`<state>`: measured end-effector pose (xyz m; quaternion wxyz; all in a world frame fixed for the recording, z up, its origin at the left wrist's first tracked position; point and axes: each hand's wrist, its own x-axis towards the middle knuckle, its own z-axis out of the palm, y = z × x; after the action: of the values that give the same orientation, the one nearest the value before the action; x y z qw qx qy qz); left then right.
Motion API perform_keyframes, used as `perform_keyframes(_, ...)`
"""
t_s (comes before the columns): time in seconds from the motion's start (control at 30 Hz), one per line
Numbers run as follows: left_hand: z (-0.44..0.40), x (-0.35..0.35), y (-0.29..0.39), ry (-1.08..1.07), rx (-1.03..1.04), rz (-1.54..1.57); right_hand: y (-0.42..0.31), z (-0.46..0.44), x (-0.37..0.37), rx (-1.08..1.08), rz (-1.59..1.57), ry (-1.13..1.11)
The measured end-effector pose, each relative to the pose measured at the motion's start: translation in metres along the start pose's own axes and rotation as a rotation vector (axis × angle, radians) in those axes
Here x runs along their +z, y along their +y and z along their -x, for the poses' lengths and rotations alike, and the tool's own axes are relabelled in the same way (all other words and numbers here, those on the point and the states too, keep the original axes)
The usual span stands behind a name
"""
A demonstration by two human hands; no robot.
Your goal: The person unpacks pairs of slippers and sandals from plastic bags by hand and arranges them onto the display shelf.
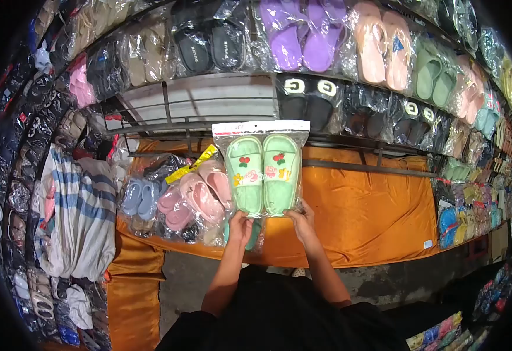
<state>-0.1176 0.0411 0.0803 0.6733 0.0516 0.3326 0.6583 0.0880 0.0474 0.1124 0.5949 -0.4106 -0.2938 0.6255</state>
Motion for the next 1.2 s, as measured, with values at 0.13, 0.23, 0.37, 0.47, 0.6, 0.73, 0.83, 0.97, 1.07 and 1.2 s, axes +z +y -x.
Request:
perform_keyframes(0.13,-0.023,0.022,0.05,0.008,0.004,0.002,0.0,-0.028,0.049,-0.065,-0.025,-0.018)
perform_keyframes(0.23,-0.044,0.033,0.085,-0.001,-0.003,0.025,0.005,-0.056,0.079,-0.073,-0.005,-0.028)
perform_keyframes(0.37,-0.076,0.041,0.12,0.016,0.03,0.053,0.005,-0.091,0.117,-0.093,0.085,0.034)
perform_keyframes(0.47,-0.101,0.051,0.146,-0.024,-0.002,0.018,-0.003,-0.113,0.143,-0.112,0.04,0.073)
perform_keyframes(0.6,-0.136,0.068,0.165,-0.048,0.007,-0.038,-0.016,-0.141,0.161,-0.16,0.001,0.13)
perform_keyframes(0.73,-0.175,0.083,0.174,-0.132,-0.006,-0.062,-0.023,-0.168,0.163,-0.245,-0.035,0.08)
perform_keyframes(0.83,-0.194,0.098,0.177,-0.147,-0.047,-0.054,-0.036,-0.181,0.171,-0.204,-0.005,0.139)
perform_keyframes(0.97,-0.227,0.107,0.174,-0.112,0.002,-0.063,-0.052,-0.196,0.175,-0.228,-0.046,0.154)
perform_keyframes(1.07,-0.233,0.121,0.171,-0.142,0.077,-0.105,-0.054,-0.215,0.167,-0.246,-0.069,0.132)
perform_keyframes(1.2,-0.225,0.14,0.179,-0.158,0.103,-0.358,-0.052,-0.238,0.151,-0.275,-0.08,0.107)
